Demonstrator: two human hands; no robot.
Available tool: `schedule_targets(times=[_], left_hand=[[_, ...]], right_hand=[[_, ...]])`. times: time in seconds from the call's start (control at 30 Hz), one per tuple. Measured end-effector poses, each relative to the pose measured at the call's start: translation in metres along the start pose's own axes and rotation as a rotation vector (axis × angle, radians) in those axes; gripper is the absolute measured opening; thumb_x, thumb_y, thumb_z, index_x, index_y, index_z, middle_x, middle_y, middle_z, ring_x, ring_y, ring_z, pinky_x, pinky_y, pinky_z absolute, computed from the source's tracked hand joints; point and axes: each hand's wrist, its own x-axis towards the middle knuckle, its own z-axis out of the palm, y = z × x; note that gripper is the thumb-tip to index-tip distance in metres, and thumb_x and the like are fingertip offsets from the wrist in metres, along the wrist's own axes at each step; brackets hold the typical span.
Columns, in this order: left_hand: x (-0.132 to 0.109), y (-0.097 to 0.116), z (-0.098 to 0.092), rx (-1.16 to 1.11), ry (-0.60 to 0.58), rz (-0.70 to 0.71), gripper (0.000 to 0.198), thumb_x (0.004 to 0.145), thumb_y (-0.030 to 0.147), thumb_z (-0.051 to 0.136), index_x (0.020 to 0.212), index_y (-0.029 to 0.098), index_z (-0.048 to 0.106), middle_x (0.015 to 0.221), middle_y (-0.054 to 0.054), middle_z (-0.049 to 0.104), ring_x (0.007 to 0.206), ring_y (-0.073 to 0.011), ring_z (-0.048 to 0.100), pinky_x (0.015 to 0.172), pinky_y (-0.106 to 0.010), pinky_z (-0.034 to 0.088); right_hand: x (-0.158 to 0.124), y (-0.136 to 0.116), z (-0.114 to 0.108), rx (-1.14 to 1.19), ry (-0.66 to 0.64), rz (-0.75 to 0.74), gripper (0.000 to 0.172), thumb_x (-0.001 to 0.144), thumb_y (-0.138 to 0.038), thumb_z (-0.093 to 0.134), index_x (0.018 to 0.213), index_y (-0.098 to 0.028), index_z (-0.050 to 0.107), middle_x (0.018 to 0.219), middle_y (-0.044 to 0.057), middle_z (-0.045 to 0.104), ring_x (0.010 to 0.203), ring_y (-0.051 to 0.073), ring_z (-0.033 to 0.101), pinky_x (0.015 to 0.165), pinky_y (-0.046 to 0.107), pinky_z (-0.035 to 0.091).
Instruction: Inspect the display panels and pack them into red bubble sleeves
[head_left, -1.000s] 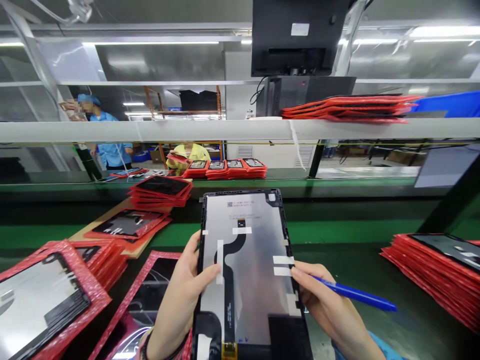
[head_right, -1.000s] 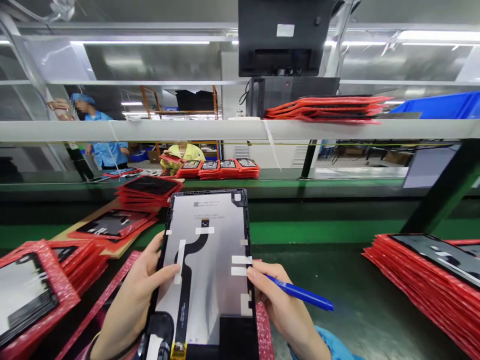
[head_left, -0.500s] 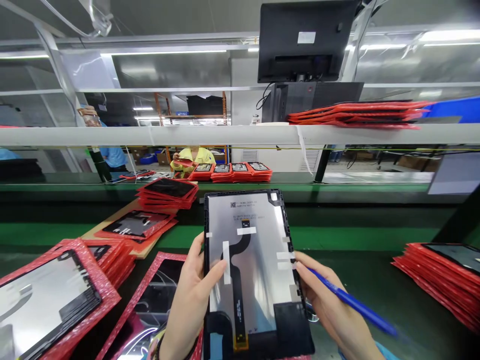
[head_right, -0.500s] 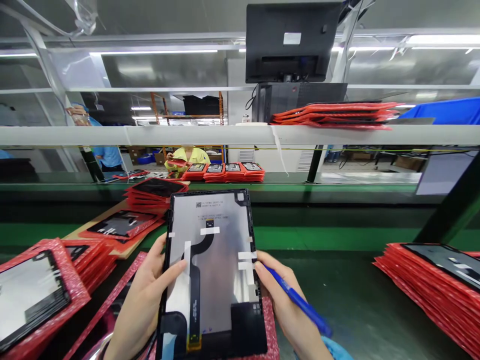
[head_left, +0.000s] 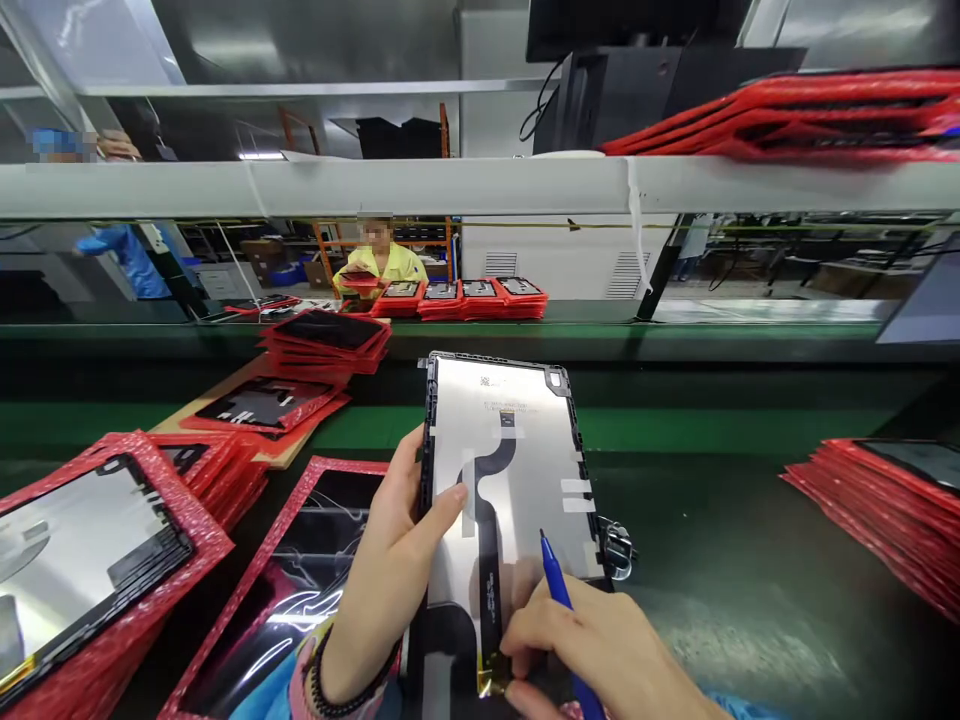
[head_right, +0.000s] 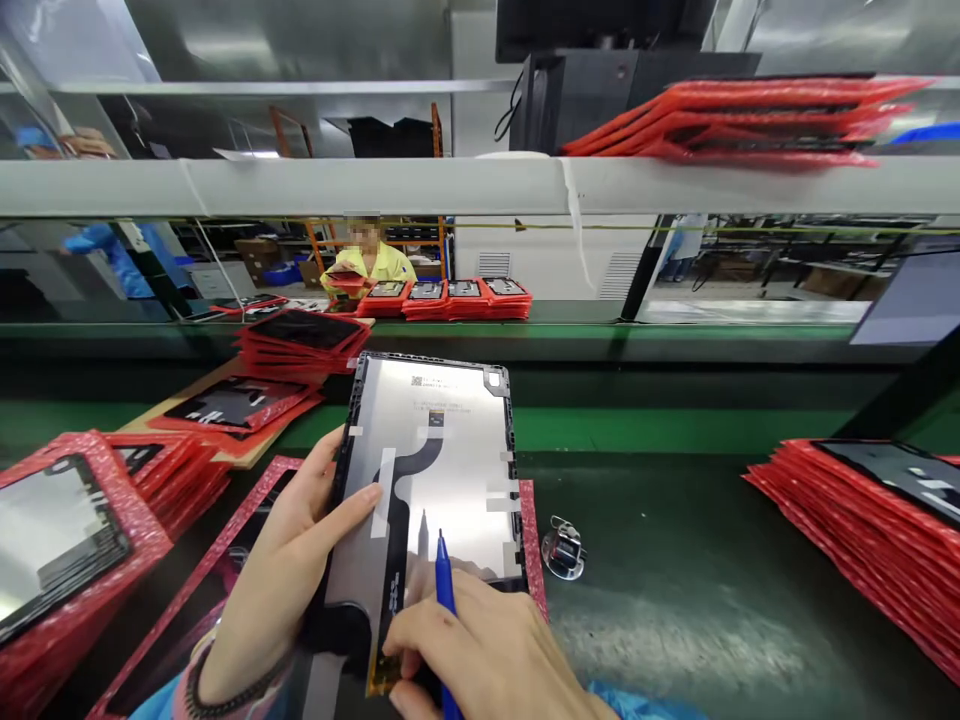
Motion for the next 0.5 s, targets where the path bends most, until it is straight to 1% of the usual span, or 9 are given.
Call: schedule_targets(times=[0.1,0.17,0.23,0.33,0.5], left_hand=[[-0.001,0.000,0.002,0.010,-0.007,-0.001,0.041,0.086,0.027,0.060,0.124,0.035,0.047,0.123,0.005,0.060,0.112,-0.0165,0.056,0.094,-0.027,0.043],[-0.001,0.000,0.003,0.024,-0.010,-0.001,0.041,0.086,0.026,0.060,0.124,0.035,0.047,0.124,0.005,0.060,0.113,-0.0160,0.055,0.095,-0.027,0.043],[-0.001,-0.001,0.004,0.027,-0.012,0.002,0.041,0.087,0.025,0.059,0.125,0.034,0.046,0.127,0.005,0.058,0.116,-0.0156,0.053,0.099,-0.028,0.040],[0.000,-0.003,0.004,0.028,-0.015,-0.008,0.044,0.088,0.024,0.058,0.128,0.033,0.044,0.129,0.004,0.057,0.120,-0.0162,0.050,0.104,-0.029,0.036],[0.003,-0.004,0.005,0.029,0.026,-0.029,0.045,0.086,0.027,0.060,0.128,0.033,0.045,0.125,0.003,0.060,0.115,-0.0177,0.054,0.096,-0.028,0.042]], right_hand=[[0.001,0.004,0.005,-0.059,-0.006,-0.022,0.024,0.075,-0.005,0.063,0.087,-0.024,0.054,0.082,-0.001,0.062,0.071,0.013,0.059,0.057,0.018,0.043],[0.000,0.006,0.007,-0.136,0.002,-0.031,0.014,0.080,-0.013,0.062,0.087,-0.023,0.054,0.079,0.000,0.061,0.070,0.013,0.058,0.055,0.019,0.042],[0.000,0.007,0.009,-0.209,0.001,-0.027,0.006,0.085,-0.020,0.060,0.085,-0.023,0.055,0.077,0.001,0.060,0.070,0.014,0.058,0.055,0.019,0.042],[-0.001,0.008,0.012,-0.272,0.010,-0.019,0.007,0.087,-0.027,0.058,0.083,-0.023,0.055,0.076,0.002,0.059,0.069,0.014,0.056,0.055,0.019,0.042],[-0.001,0.010,0.018,-0.308,0.007,-0.003,0.010,0.088,-0.026,0.055,0.080,-0.023,0.051,0.074,0.001,0.056,0.065,0.014,0.054,0.052,0.019,0.038]])
